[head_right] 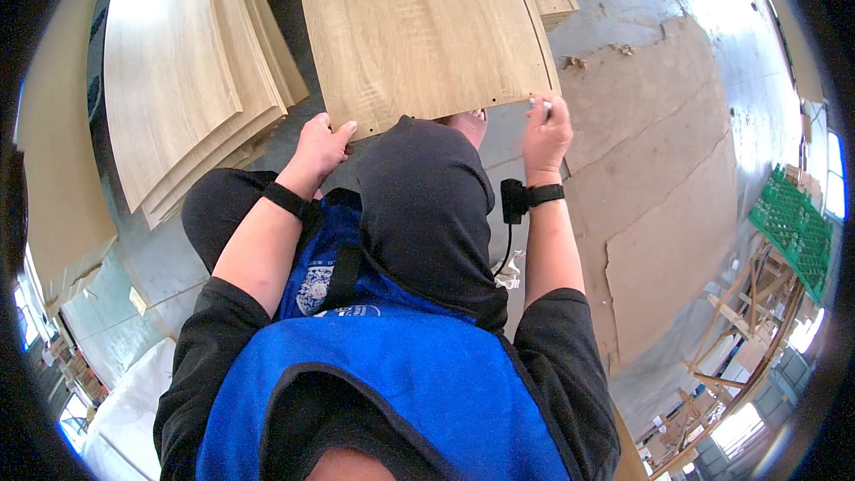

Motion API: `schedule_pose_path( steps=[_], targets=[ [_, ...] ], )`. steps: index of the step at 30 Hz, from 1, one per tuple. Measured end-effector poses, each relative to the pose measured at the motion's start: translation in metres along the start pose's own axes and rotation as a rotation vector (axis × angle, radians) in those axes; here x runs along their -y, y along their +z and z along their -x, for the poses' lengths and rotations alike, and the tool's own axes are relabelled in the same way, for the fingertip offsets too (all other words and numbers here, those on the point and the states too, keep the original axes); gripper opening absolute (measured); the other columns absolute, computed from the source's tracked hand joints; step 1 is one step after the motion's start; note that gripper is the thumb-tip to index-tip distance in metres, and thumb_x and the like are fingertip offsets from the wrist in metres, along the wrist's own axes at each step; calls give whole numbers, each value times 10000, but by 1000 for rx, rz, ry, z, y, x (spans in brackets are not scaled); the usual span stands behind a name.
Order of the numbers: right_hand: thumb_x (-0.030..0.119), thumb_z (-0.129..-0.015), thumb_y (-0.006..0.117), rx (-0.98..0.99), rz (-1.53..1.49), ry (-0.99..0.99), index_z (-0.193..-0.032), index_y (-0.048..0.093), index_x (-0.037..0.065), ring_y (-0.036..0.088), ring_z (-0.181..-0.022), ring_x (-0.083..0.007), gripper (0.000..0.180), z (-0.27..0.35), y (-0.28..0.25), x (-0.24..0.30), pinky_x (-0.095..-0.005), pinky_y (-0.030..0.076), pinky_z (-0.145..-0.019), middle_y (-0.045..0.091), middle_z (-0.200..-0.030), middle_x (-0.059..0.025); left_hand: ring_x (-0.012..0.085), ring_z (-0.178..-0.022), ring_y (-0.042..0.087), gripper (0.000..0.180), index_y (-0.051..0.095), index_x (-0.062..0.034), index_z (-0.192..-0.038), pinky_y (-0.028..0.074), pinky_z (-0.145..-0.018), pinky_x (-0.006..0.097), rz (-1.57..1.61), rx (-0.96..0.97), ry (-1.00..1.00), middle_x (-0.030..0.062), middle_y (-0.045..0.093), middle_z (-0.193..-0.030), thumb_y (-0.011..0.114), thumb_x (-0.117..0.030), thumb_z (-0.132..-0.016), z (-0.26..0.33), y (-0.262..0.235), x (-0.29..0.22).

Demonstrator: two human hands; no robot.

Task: Marking and scraping the edges of wooden panels in a furniture manufacturing facility.

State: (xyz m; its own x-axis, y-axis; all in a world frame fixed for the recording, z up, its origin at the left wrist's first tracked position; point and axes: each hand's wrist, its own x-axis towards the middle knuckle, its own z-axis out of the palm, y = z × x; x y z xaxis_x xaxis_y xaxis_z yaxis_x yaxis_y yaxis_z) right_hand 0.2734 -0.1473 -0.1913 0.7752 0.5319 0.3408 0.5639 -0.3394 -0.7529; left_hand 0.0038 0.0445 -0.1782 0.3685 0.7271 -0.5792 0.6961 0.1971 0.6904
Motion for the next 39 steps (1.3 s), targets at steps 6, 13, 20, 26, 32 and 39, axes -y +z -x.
schedule_pose_path(
  steps=[6,13,20,26,32,39],
  targets=[
    [86,-915,579,17,-17,-18,-937,609,51,600,-608,-145,51,5,3,-9,-268,480,-598,616,-793,-69,193,-615,627,305,568,93,-997,503,-554,331,72,7,-40,156,644,-778,666,-155,-849,4,1,-6],
    [83,-914,583,-32,-38,-4,-922,599,42,603,-604,-137,45,9,7,-2,-276,480,-595,612,-785,-66,178,-593,603,310,562,92,-1005,504,-550,329,85,20,-30,150,642,-777,670,-155,-851,4,1,-7],
    [79,-907,584,-57,4,12,-932,596,46,613,-603,-169,43,2,3,-8,-285,486,-602,619,-801,-89,180,-596,607,300,569,85,-997,504,-552,330,62,22,-37,146,644,-784,665,-161,-855,2,2,-5],
    [83,-907,594,-52,-3,9,-954,594,41,619,-611,-159,63,0,1,-6,-279,500,-603,641,-867,-91,191,-613,624,326,570,93,-1002,510,-560,334,70,24,-31,160,650,-795,674,-174,-848,2,2,-5],
    [82,-910,588,41,-33,-66,-946,597,45,631,-621,-171,52,6,4,-2,-284,497,-600,639,-838,-92,202,-630,636,336,576,94,-1009,515,-580,336,42,12,3,172,655,-803,678,-180,-845,-6,3,6],
    [98,-932,562,50,21,-71,-977,615,36,625,-663,-123,92,7,3,-12,-271,500,-644,649,-898,-56,268,-675,665,340,584,96,-1011,522,-653,376,50,16,2,217,671,-854,671,-188,-845,-5,5,4]
  ],
)
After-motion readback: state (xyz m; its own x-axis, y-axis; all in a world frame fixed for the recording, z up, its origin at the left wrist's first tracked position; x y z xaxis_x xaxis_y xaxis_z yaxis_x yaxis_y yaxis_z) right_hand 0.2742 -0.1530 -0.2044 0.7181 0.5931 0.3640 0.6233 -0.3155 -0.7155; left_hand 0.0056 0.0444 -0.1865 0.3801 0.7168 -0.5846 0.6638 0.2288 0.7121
